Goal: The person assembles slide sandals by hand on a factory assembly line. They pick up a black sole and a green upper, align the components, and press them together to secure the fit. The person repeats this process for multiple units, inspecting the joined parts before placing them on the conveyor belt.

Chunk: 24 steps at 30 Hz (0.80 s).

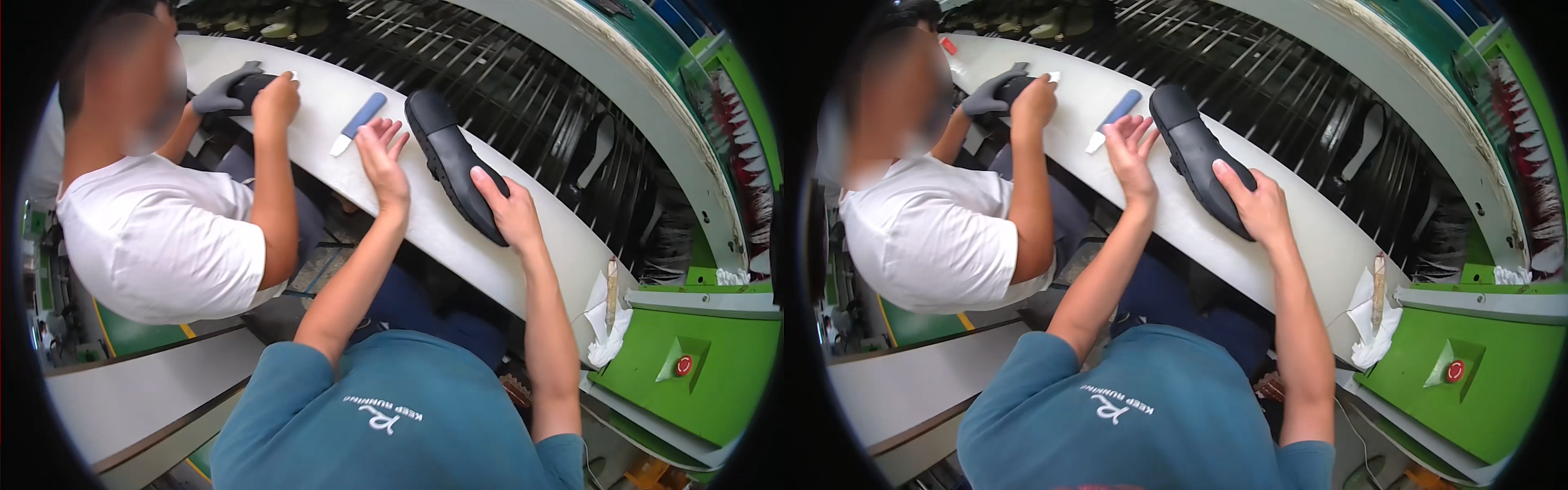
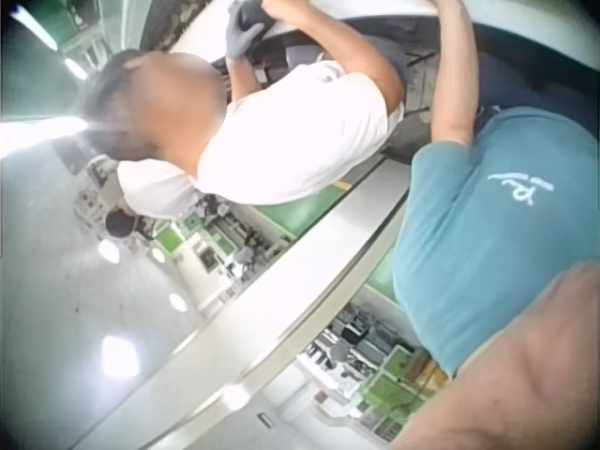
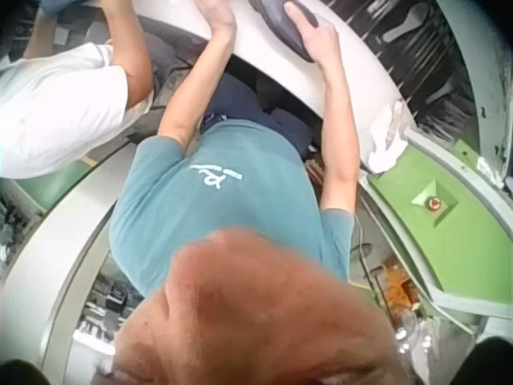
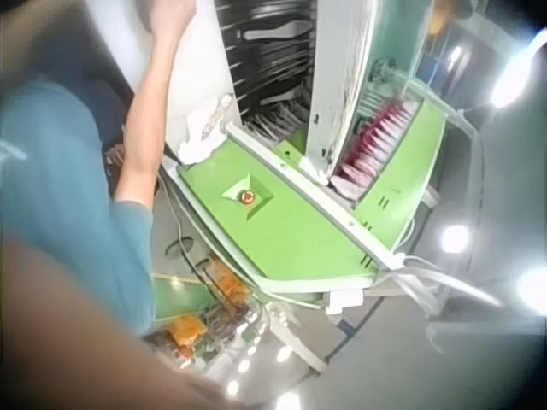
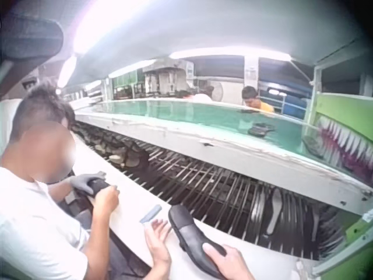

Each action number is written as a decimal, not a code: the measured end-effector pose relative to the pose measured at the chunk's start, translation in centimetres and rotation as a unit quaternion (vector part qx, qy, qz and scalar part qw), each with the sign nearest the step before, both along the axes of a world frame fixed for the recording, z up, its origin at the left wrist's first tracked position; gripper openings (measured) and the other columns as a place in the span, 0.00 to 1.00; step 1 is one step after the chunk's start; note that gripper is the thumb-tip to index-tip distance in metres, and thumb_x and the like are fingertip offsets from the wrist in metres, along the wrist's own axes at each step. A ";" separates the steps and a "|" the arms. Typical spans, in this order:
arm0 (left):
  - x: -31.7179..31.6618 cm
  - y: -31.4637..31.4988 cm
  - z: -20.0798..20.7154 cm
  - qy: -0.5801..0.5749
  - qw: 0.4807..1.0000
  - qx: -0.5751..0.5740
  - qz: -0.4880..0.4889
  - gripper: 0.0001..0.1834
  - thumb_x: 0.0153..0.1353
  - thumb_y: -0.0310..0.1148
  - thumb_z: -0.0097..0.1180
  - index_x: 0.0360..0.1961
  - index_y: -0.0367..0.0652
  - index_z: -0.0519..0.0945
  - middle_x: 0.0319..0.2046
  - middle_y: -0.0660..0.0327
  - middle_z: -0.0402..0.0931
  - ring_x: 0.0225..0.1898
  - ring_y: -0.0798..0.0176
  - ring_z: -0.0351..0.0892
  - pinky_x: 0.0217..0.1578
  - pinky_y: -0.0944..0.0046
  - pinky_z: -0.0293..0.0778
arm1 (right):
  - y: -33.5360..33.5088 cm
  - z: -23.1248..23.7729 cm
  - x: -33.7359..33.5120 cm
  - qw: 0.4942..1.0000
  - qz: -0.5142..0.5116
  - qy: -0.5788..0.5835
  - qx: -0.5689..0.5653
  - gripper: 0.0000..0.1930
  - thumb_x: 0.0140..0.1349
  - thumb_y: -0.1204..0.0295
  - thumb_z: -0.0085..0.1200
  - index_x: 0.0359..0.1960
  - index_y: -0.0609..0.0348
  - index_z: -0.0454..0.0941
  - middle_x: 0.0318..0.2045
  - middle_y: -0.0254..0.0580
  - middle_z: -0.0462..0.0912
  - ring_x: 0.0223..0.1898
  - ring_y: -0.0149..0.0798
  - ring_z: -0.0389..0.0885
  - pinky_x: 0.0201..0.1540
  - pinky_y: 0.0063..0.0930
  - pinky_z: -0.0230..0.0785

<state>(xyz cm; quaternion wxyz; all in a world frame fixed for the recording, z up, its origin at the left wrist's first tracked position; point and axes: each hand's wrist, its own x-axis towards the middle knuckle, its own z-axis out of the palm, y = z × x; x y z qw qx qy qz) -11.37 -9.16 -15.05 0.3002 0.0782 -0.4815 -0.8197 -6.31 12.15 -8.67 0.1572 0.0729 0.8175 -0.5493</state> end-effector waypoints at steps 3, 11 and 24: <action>0.5 -0.4 0.0 -0.005 0.986 -0.151 0.075 0.25 0.88 0.50 0.38 0.64 0.39 0.75 0.60 0.55 0.77 0.65 0.59 0.75 0.68 0.57 0.70 | -1.6 1.9 -1.3 0.960 0.049 0.150 0.230 0.42 0.68 0.33 0.65 0.55 0.71 0.86 0.47 0.52 0.91 0.49 0.35 0.88 0.55 0.28 0.78; 0.2 -0.5 0.5 -0.087 0.986 -0.137 0.030 0.27 0.82 0.43 0.56 0.71 0.35 0.73 0.64 0.48 0.79 0.64 0.53 0.81 0.65 0.55 0.76 | -2.0 1.7 2.6 0.964 0.057 -0.053 -0.253 0.28 0.80 0.47 0.58 0.62 0.61 0.78 0.39 0.37 0.88 0.32 0.30 0.88 0.28 0.26 0.75; 4.9 -4.3 5.2 -0.115 0.900 -0.413 -0.084 0.18 0.76 0.29 0.49 0.58 0.42 0.89 0.21 0.58 0.79 0.21 0.64 0.76 0.28 0.59 0.71 | -4.7 0.1 0.7 0.916 0.066 -0.074 -0.388 0.32 0.80 0.41 0.52 0.55 0.64 0.80 0.37 0.46 0.88 0.25 0.31 0.86 0.18 0.19 0.66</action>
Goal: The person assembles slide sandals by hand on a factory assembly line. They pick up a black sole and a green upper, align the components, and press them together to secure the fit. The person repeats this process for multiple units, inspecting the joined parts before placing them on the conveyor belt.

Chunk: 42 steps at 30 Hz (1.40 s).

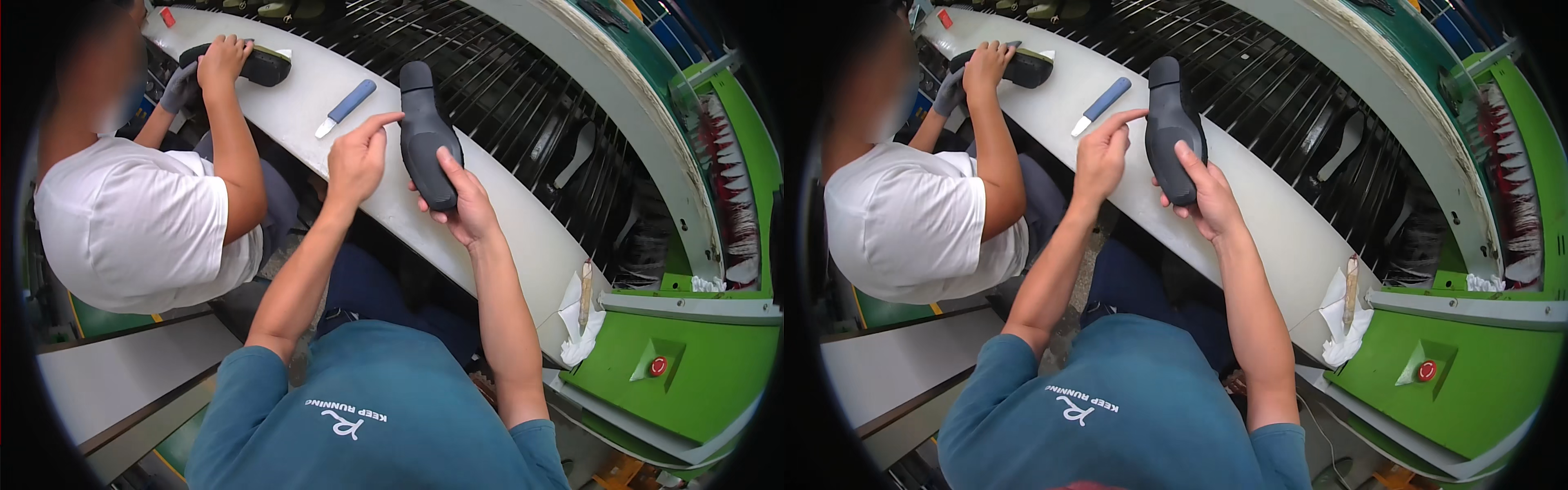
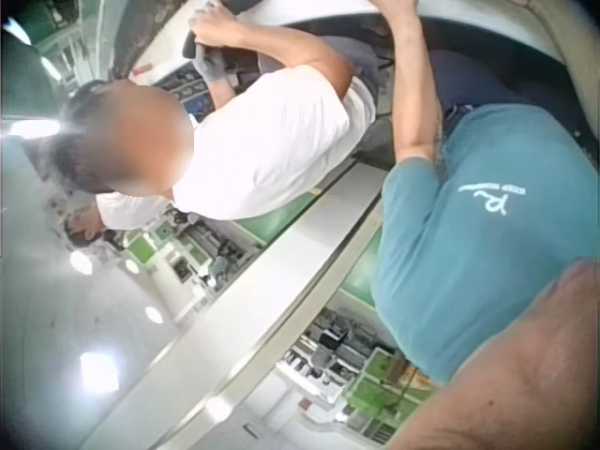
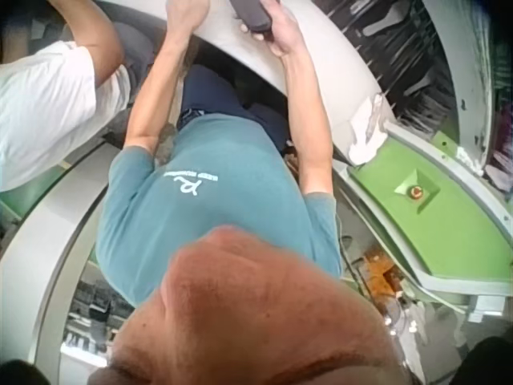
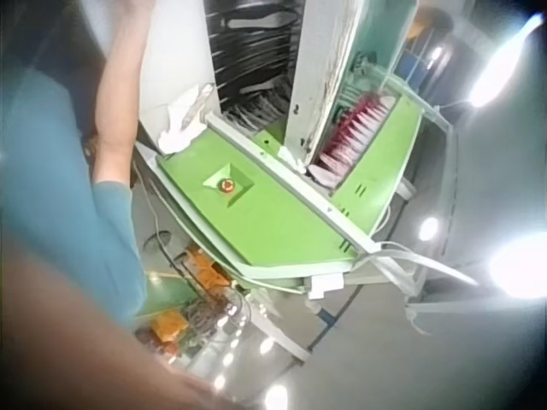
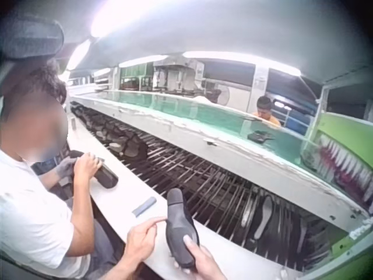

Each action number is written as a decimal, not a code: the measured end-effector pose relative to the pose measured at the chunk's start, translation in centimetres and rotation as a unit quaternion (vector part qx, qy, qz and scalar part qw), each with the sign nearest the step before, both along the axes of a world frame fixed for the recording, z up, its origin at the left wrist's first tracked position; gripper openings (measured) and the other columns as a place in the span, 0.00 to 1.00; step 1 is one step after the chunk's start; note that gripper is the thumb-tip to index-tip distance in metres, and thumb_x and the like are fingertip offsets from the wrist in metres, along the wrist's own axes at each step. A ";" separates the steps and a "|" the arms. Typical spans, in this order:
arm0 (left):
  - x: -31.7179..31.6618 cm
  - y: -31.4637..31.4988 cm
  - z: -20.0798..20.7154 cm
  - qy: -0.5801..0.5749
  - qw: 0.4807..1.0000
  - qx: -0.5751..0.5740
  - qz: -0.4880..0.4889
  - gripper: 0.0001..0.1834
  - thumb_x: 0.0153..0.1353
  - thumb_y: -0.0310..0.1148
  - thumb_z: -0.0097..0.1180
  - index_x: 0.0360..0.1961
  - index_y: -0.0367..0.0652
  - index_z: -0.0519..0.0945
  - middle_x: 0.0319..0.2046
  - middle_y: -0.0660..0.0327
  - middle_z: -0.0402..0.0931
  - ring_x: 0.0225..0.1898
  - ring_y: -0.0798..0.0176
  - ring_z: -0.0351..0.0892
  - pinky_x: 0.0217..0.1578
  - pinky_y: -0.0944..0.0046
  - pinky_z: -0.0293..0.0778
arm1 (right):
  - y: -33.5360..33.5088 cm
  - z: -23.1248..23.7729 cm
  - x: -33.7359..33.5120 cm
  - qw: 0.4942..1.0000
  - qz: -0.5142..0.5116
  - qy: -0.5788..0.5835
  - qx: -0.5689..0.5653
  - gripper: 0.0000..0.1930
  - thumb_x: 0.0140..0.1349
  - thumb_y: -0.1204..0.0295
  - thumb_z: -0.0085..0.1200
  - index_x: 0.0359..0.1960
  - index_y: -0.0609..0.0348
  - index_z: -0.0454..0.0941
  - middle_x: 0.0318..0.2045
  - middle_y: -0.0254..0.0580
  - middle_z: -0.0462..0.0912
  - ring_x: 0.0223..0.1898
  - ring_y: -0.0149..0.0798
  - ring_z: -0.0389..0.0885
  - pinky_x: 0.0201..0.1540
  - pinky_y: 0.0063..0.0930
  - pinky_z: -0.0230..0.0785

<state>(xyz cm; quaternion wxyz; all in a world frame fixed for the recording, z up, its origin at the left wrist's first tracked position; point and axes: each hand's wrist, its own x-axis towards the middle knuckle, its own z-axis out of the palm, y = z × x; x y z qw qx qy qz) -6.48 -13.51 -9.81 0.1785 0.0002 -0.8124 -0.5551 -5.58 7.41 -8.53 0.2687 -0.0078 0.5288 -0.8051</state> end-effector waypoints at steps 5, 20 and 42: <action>2.1 0.1 -5.1 0.067 0.993 -0.024 0.095 0.13 0.74 0.28 0.55 0.52 0.43 0.90 0.22 0.54 0.77 0.22 0.64 0.77 0.28 0.60 0.71 | 0.3 -1.8 -0.1 0.997 0.014 -0.016 -0.070 0.34 0.82 0.39 0.46 0.57 0.63 0.80 0.38 0.47 0.88 0.26 0.33 0.84 0.21 0.23 0.67; 3.2 2.1 -5.8 0.206 0.961 -0.160 0.093 0.06 0.54 0.24 0.63 0.32 0.45 0.87 0.20 0.61 0.74 0.23 0.54 0.78 0.29 0.53 0.70 | -0.9 -2.8 3.7 0.981 -0.136 0.123 0.056 0.24 0.77 0.60 0.63 0.63 0.67 0.75 0.45 0.44 0.87 0.29 0.32 0.85 0.25 0.23 0.71; 4.8 6.7 6.8 0.322 0.930 0.074 -0.161 0.35 0.83 0.57 0.40 0.67 0.36 0.80 0.65 0.39 0.79 0.64 0.40 0.82 0.66 0.47 0.76 | -0.3 6.5 4.2 0.791 -0.221 0.558 0.117 0.33 0.73 0.42 0.65 0.54 0.66 0.82 0.48 0.50 0.86 0.46 0.43 0.86 0.50 0.34 0.77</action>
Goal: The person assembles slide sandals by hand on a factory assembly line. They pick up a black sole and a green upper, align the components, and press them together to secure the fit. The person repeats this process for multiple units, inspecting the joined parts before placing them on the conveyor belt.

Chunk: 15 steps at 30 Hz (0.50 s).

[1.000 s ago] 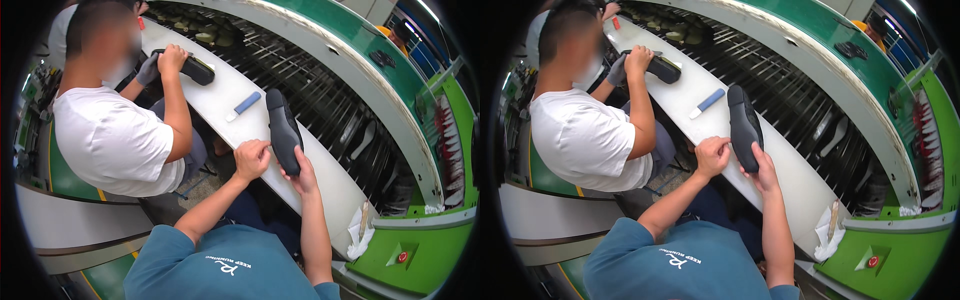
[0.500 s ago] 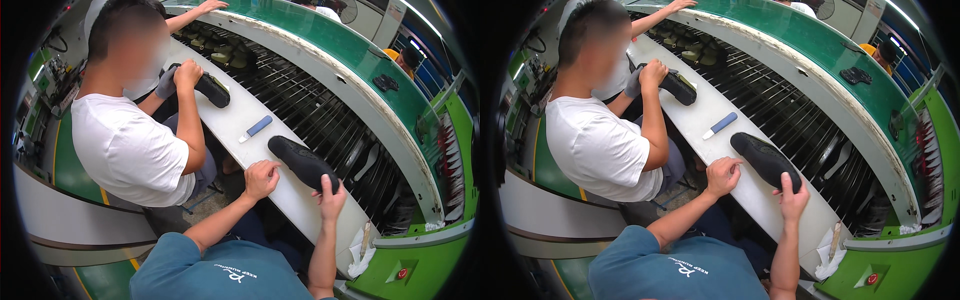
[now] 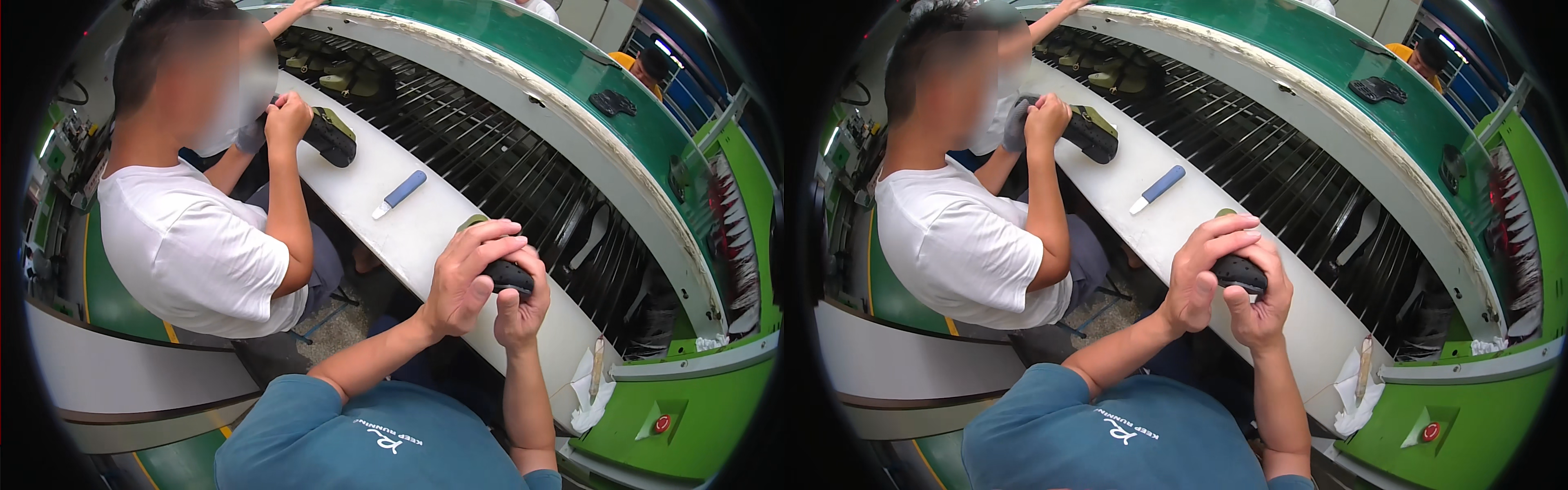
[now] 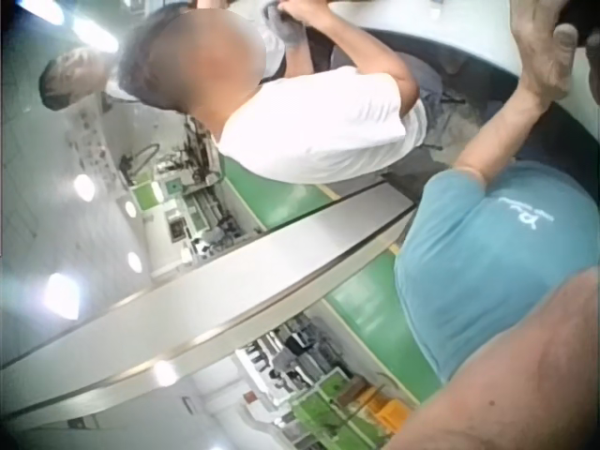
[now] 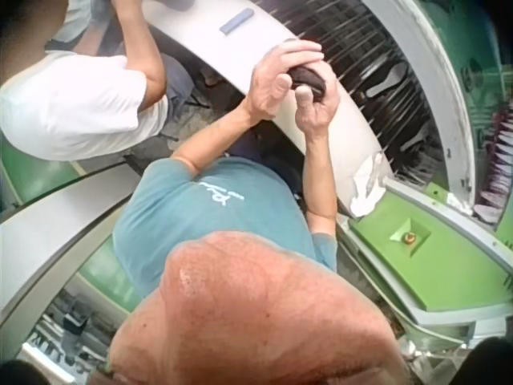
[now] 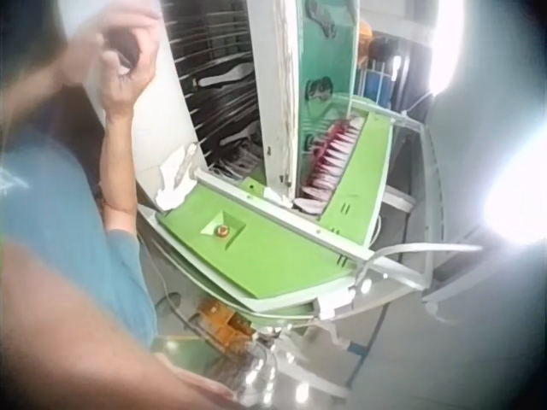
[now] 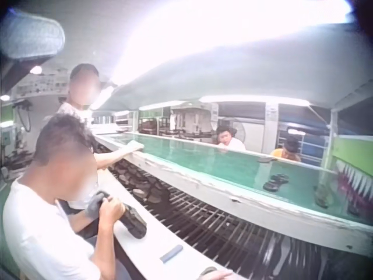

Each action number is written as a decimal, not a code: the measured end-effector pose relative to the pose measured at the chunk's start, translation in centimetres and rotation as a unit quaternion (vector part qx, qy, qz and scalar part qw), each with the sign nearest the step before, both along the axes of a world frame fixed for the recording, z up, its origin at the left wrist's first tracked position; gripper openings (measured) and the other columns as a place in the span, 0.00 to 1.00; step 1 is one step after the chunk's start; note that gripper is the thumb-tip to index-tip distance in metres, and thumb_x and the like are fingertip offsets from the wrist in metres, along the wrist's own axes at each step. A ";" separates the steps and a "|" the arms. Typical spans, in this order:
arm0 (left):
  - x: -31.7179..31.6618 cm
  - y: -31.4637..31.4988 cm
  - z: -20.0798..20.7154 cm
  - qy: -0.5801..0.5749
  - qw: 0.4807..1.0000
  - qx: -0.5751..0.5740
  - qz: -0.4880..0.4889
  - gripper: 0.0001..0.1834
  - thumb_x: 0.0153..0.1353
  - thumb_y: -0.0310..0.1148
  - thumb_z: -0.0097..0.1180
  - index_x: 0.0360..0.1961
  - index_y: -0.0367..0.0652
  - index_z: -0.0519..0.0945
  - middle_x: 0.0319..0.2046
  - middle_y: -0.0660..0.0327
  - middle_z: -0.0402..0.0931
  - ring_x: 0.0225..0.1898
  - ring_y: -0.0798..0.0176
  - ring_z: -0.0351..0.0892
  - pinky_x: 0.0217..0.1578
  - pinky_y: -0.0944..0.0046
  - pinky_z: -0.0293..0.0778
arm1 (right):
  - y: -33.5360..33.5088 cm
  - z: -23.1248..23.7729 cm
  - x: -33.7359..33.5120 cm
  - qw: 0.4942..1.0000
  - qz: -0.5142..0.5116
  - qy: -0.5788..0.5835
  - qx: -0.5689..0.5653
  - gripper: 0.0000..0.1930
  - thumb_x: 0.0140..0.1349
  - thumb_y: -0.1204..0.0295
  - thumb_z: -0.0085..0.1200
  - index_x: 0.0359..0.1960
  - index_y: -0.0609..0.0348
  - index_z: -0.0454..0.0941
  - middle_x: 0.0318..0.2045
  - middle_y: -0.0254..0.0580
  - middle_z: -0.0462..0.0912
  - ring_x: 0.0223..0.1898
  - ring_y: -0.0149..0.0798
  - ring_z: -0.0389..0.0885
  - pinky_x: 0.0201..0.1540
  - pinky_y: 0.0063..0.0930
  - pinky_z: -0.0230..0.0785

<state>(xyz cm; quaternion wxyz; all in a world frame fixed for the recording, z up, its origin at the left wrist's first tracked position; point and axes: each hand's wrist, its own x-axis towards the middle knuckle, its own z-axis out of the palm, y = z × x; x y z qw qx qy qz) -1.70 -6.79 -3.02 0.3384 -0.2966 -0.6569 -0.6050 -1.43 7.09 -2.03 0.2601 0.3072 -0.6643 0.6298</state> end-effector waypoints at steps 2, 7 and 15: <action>-0.3 -0.1 0.0 0.000 1.000 -0.002 0.006 0.35 0.84 0.58 0.41 0.63 0.35 0.83 0.60 0.40 0.83 0.59 0.43 0.85 0.63 0.49 0.78 | -0.1 -0.5 -0.2 1.000 0.006 0.007 -0.014 0.32 0.75 0.42 0.64 0.54 0.66 0.83 0.45 0.49 0.86 0.44 0.42 0.86 0.49 0.34 0.78; -0.5 -0.4 -0.8 -0.009 0.999 0.040 -0.023 0.37 0.82 0.62 0.47 0.63 0.35 0.84 0.61 0.43 0.83 0.61 0.43 0.84 0.64 0.48 0.78 | -0.7 0.3 -0.6 0.997 -0.051 0.055 0.021 0.21 0.74 0.56 0.64 0.48 0.66 0.86 0.39 0.49 0.89 0.40 0.44 0.88 0.46 0.34 0.79; -3.0 -3.2 -7.2 -0.159 0.982 -0.088 0.048 0.68 0.44 0.51 0.89 0.81 0.41 0.61 0.74 0.47 0.71 0.72 0.45 0.77 0.72 0.49 0.72 | 0.6 2.2 -2.9 0.999 -0.025 -0.025 -0.004 0.14 0.76 0.65 0.62 0.49 0.65 0.89 0.43 0.49 0.94 0.44 0.40 0.93 0.52 0.33 0.84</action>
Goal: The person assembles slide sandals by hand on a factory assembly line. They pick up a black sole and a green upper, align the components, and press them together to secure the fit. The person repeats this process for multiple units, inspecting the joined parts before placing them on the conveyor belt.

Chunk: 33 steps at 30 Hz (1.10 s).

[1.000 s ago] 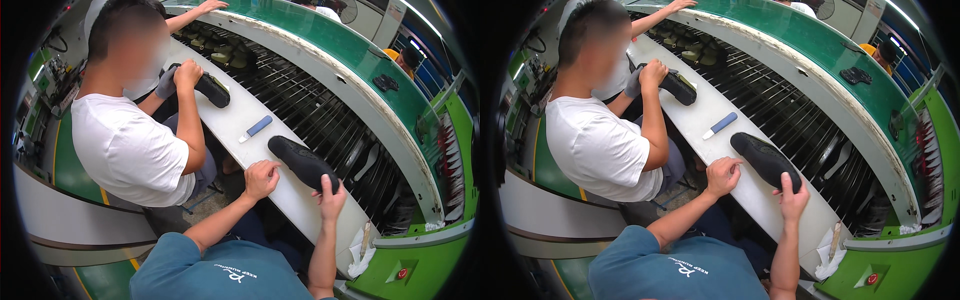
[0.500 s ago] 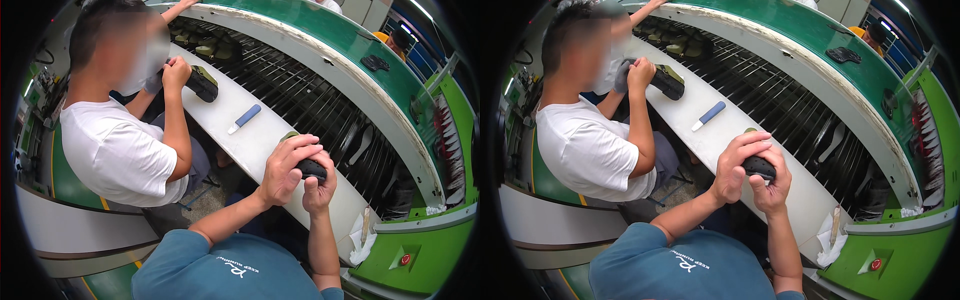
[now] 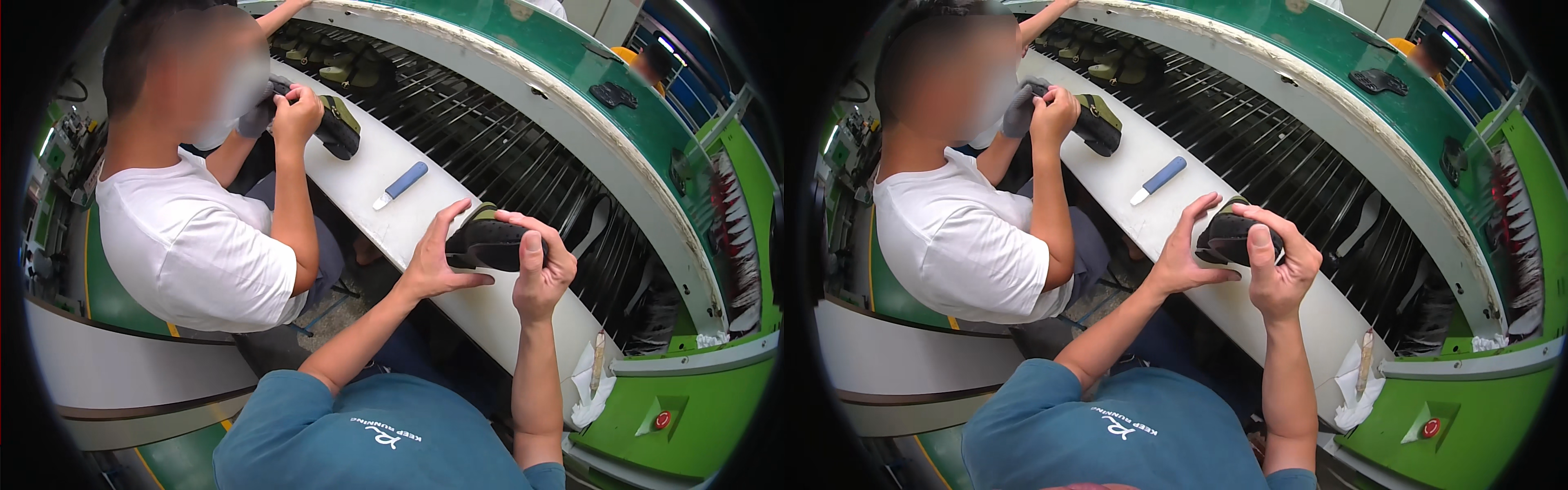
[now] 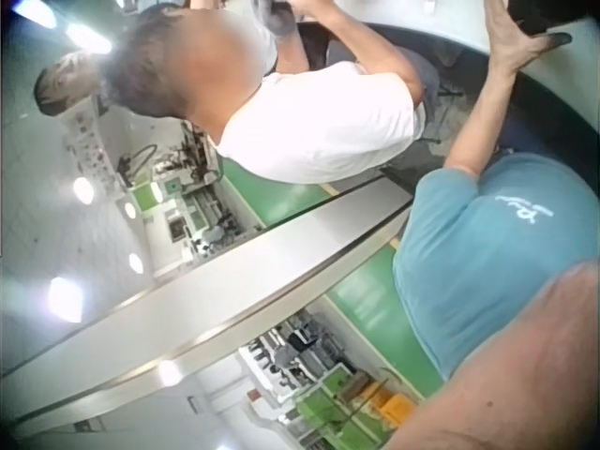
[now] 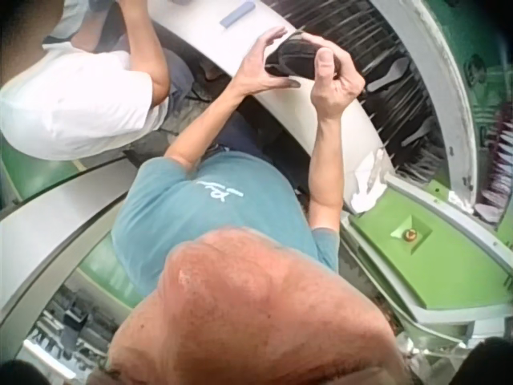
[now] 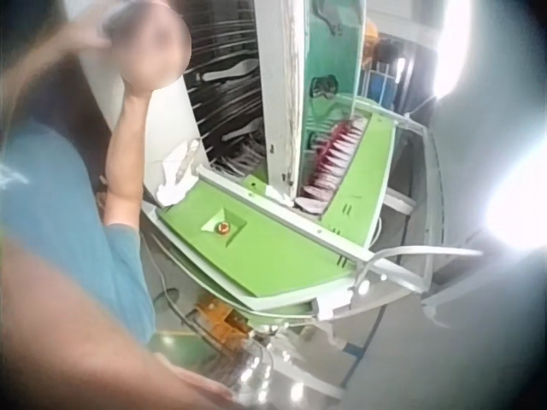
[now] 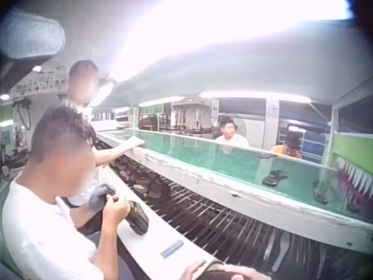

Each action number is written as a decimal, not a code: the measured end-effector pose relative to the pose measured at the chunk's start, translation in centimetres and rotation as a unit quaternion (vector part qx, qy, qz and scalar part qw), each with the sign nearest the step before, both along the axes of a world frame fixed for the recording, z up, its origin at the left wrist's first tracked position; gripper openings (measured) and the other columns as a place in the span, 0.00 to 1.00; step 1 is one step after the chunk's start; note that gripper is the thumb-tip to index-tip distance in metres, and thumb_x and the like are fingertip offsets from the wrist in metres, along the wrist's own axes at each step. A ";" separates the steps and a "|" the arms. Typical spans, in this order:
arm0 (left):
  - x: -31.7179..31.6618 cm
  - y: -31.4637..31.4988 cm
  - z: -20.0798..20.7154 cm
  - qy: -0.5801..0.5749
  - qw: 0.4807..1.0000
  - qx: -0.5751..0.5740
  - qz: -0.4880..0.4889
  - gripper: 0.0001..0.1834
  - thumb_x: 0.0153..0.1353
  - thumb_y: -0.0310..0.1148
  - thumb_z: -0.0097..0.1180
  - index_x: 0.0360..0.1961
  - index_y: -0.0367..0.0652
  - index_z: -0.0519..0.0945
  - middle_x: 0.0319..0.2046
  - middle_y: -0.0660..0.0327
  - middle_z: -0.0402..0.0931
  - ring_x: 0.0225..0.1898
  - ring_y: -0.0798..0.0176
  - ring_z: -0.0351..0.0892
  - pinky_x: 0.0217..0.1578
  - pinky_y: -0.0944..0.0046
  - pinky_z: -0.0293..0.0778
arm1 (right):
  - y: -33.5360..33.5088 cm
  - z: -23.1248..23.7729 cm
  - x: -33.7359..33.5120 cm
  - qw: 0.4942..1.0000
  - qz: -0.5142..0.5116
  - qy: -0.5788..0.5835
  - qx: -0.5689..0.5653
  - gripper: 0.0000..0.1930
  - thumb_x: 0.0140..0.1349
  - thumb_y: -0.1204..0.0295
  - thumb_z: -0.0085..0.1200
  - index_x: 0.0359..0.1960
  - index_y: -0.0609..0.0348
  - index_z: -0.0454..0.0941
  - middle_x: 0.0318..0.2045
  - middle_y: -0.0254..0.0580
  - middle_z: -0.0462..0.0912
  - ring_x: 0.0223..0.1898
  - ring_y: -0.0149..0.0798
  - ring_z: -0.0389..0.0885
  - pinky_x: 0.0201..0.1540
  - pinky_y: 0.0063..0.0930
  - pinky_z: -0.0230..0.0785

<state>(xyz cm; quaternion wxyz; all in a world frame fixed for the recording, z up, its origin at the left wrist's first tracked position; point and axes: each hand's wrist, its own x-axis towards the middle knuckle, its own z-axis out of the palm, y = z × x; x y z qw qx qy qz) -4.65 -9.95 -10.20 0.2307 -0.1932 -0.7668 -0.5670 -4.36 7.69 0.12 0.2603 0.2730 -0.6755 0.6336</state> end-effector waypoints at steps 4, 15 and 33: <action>0.0 0.9 -2.6 -0.128 0.982 0.124 -0.059 0.72 0.35 0.44 0.93 0.81 0.45 0.62 0.74 0.48 0.71 0.72 0.47 0.75 0.71 0.49 0.73 | 0.4 -0.3 0.7 0.995 -0.007 0.085 0.052 0.16 0.77 0.63 0.62 0.47 0.67 0.88 0.42 0.50 0.95 0.42 0.42 0.94 0.48 0.32 0.85; 2.8 -0.3 -4.0 -0.140 0.972 0.135 -0.134 0.71 0.37 0.39 0.94 0.82 0.41 0.62 0.69 0.57 0.76 0.66 0.60 0.79 0.68 0.55 0.76 | -3.9 1.8 2.6 0.973 0.213 0.021 0.093 0.30 0.77 0.46 0.58 0.55 0.66 0.88 0.45 0.51 0.92 0.45 0.49 0.91 0.50 0.38 0.82; -0.1 0.7 0.0 0.035 0.966 0.255 -0.029 0.76 0.34 0.38 0.95 0.83 0.40 0.58 0.78 0.52 0.63 0.74 0.56 0.71 0.75 0.54 0.68 | 7.9 -8.1 2.1 0.970 -0.037 -0.239 0.007 0.26 0.85 0.55 0.50 0.67 0.68 0.79 0.58 0.53 0.88 0.63 0.44 0.85 0.71 0.38 0.72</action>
